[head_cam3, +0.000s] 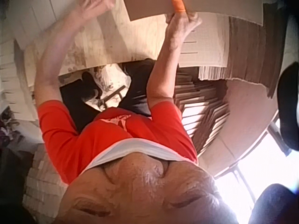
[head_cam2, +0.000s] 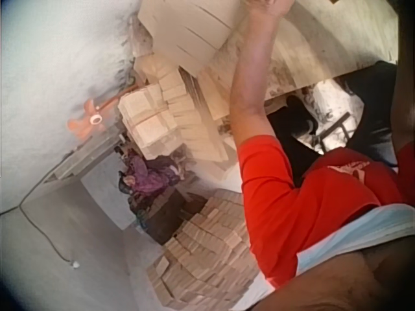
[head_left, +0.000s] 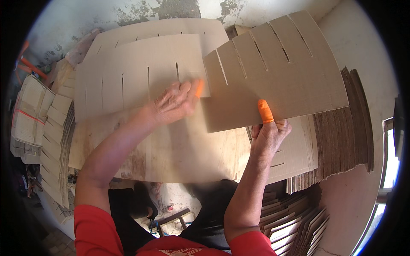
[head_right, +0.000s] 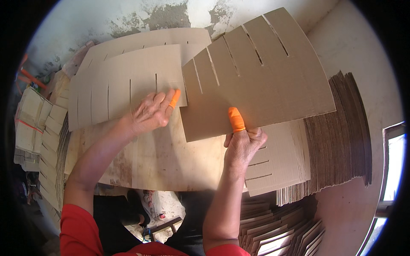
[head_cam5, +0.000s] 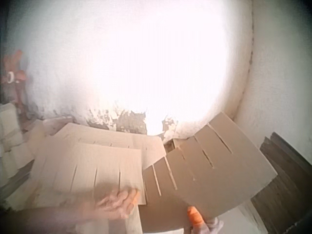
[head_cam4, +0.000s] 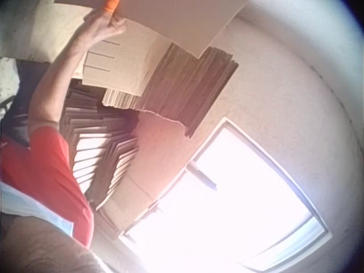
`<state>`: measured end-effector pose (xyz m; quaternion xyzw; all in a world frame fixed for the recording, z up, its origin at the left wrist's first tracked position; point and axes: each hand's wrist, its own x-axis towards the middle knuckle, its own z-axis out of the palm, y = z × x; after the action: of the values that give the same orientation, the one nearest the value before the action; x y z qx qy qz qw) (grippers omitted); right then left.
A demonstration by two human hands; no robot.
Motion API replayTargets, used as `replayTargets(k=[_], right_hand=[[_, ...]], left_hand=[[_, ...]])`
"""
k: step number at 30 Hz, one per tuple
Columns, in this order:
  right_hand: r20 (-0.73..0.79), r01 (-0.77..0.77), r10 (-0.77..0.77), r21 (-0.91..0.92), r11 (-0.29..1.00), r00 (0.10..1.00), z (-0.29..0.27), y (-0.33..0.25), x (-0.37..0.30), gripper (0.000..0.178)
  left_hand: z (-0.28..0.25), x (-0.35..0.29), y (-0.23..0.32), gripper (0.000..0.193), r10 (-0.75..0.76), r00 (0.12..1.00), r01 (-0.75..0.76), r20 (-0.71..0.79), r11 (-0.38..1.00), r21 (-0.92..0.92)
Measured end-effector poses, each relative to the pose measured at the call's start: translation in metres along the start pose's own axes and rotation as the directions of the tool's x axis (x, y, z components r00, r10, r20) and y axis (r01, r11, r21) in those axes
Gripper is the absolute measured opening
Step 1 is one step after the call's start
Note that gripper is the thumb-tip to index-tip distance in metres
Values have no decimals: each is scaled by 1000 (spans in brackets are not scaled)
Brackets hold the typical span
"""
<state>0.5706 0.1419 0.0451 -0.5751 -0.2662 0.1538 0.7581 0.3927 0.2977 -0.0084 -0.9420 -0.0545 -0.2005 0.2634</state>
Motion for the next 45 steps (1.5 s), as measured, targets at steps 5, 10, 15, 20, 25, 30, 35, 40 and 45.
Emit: replayTargets(k=[5, 10, 15, 20, 25, 30, 35, 40, 45], right_hand=[[12, -24, 24, 26, 999, 1000, 2, 2, -3, 9], [-21, -37, 37, 4, 999, 999, 9, 4, -7, 9], [-19, 0, -2, -82, 997, 1000, 14, 25, -10, 10], [54, 10, 1, -200, 980, 999, 18, 30, -14, 7], [69, -22, 34, -172, 985, 997, 22, 30, -14, 8], [70, -10, 21, -157, 988, 997, 16, 36, -11, 10], [61, -56, 60, -71, 996, 996, 21, 28, -12, 14], [22, -64, 65, -31, 997, 998, 21, 24, -14, 15], [-5, -93, 92, -35, 995, 996, 21, 15, -14, 12]], left_hand=[[-5, -6, 25, 20, -5, 990, -13, -143, 992, -123], [-6, -31, 84, 27, 16, 1000, -15, -10, 998, 60], [-55, -7, 73, 49, -188, 982, 155, -23, 867, -473], [-14, 36, -32, 60, -503, 860, 454, -84, 831, -322], [70, 41, -87, 36, -547, 830, 552, 109, 833, -23], [68, 48, -90, 6, -444, 860, 466, 252, 884, -31], [68, 37, -104, 13, -642, 758, 645, 120, 708, -287], [51, 42, -99, 23, -332, 933, 319, -135, 941, -109], [40, 50, -86, 28, -311, 945, 302, 97, 948, 101]])
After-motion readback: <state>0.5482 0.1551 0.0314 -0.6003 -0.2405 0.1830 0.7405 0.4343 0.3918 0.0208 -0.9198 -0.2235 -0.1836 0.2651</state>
